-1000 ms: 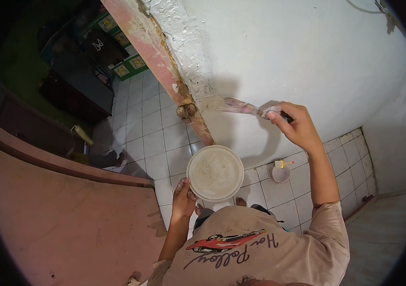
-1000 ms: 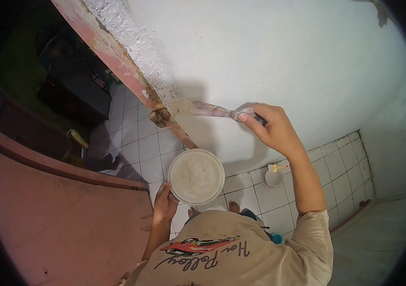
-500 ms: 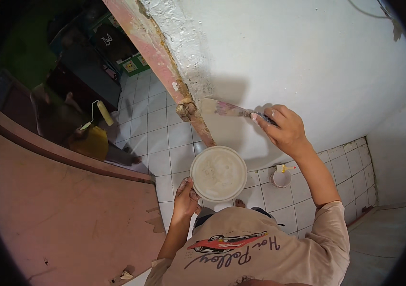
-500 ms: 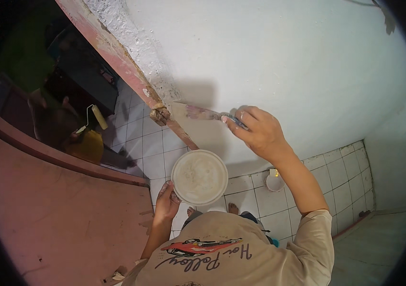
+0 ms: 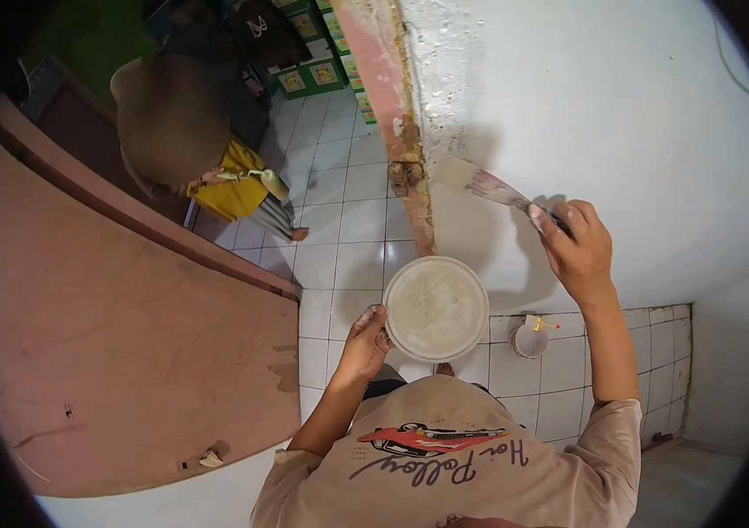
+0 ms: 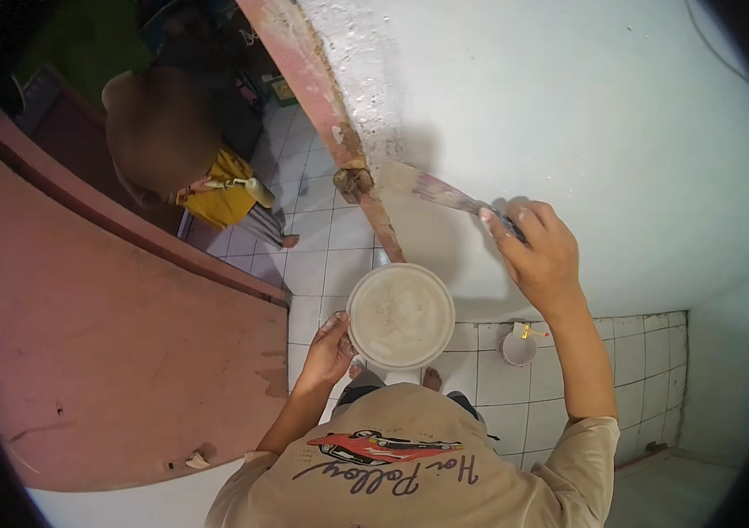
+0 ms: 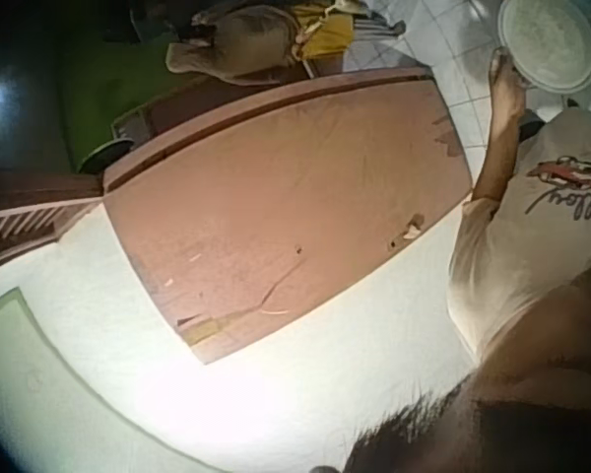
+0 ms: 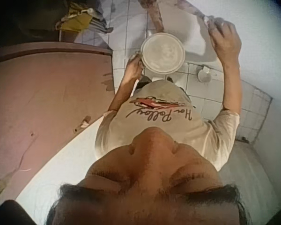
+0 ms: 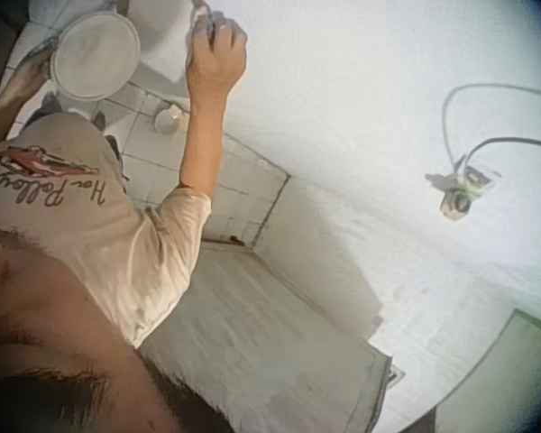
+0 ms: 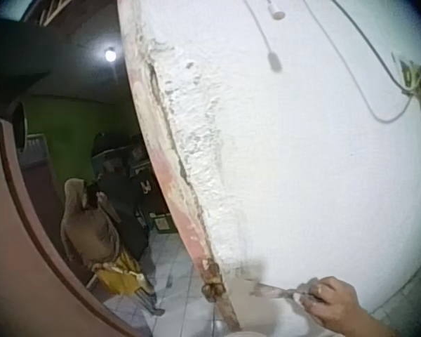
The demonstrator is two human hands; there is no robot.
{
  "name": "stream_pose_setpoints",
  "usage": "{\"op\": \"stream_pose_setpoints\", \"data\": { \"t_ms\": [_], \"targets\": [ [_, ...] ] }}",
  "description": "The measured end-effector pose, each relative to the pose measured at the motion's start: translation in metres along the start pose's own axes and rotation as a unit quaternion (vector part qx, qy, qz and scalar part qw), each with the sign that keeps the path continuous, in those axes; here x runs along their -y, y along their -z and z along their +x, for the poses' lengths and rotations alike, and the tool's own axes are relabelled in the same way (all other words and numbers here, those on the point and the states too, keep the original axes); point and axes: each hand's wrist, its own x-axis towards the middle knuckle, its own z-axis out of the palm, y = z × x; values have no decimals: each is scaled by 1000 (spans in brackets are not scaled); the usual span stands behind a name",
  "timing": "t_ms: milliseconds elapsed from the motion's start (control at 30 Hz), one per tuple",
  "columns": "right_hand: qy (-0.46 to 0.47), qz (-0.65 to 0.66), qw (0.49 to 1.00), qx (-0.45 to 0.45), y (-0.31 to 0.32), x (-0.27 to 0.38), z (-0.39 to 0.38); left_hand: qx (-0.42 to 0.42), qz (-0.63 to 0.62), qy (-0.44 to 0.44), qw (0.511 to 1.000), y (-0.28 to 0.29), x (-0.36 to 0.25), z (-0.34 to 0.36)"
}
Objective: The person applies white plaster to a wall and a door frame using a putty knife, repeatedly dipping the knife into a container of plaster.
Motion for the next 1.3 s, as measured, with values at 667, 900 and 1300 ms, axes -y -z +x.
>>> {"op": "stream_pose_setpoints", "data": {
  "t_ms": [667, 900, 1300],
  "targets": [
    [-483, 474, 715, 176, 34, 122, -85, -23, -60, -47, 997, 32, 26, -27],
    [-530, 506, 601, 319, 66, 113, -80, -77, -60, -69, 993, 19, 28, -48],
    [-385, 510, 593, 490, 36, 52, -75, -148, -51, -147, 977, 4, 38, -72]
  ]
}}
